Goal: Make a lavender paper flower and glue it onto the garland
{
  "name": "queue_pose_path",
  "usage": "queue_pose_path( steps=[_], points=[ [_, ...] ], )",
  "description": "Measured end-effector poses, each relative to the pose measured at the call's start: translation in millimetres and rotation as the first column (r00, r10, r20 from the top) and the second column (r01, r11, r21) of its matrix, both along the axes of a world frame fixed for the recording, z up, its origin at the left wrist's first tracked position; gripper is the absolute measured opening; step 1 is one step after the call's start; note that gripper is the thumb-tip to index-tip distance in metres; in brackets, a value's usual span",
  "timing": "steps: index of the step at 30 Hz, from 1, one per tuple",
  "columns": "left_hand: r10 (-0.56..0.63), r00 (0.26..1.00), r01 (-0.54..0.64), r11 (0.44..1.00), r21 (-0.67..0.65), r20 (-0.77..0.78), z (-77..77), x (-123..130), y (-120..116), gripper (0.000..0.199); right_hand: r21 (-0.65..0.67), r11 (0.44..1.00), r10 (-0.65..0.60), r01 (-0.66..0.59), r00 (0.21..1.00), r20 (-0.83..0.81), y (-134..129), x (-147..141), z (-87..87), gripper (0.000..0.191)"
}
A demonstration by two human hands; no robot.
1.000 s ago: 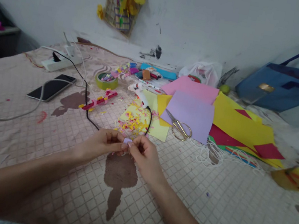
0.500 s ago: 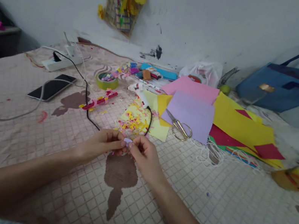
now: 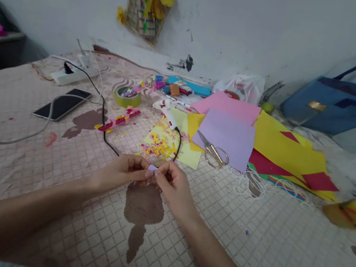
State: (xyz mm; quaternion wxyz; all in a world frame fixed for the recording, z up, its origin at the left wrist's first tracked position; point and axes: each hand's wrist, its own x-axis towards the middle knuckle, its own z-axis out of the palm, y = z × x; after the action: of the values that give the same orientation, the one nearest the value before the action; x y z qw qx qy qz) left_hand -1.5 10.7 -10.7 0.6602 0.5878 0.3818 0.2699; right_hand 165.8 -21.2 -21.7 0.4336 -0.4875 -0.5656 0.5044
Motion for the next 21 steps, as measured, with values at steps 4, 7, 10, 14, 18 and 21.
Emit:
queue_pose_path(
  steps=[4, 7, 10, 14, 18, 21],
  points=[
    [0.006, 1.000, -0.005, 1.000, -0.026, 0.024, 0.9, 0.8, -0.6, 0.025, 0.023, 1.000, 0.012, -0.012, 1.000, -0.026, -0.7, -2.1, 1.9, 0.013],
    [-0.002, 0.999, 0.004, 0.998, -0.059, 0.033, 1.6, 1.1, -1.0, 0.025, 0.048, 0.999, 0.010, -0.006, 0.997, -0.081, -1.1, -3.4, 2.9, 0.015],
    [0.000, 0.999, 0.004, 0.996, -0.084, 0.045, 1.8, 1.2, -1.2, 0.024, 0.080, 0.997, 0.002, 0.001, 0.999, -0.033, -1.6, -3.2, 2.7, 0.016],
    [0.006, 0.998, 0.001, 0.992, -0.126, 0.061, 1.4, 1.2, -1.2, 0.024, 0.259, 0.966, -0.046, 0.012, 0.991, 0.125, -2.8, -2.4, 4.8, 0.015],
    [0.033, 0.994, -0.010, 0.978, -0.209, 0.108, 1.6, 1.9, -2.1, 0.022, 0.433, 0.901, -0.094, -0.018, 0.967, 0.236, -4.5, -1.7, 8.3, 0.019],
    [0.046, 0.990, -0.010, 0.965, -0.261, 0.133, 1.2, 2.2, -2.5, 0.021, 0.520, 0.852, -0.107, -0.065, 0.950, 0.293, -6.0, -1.2, 8.6, 0.023]
  ],
)
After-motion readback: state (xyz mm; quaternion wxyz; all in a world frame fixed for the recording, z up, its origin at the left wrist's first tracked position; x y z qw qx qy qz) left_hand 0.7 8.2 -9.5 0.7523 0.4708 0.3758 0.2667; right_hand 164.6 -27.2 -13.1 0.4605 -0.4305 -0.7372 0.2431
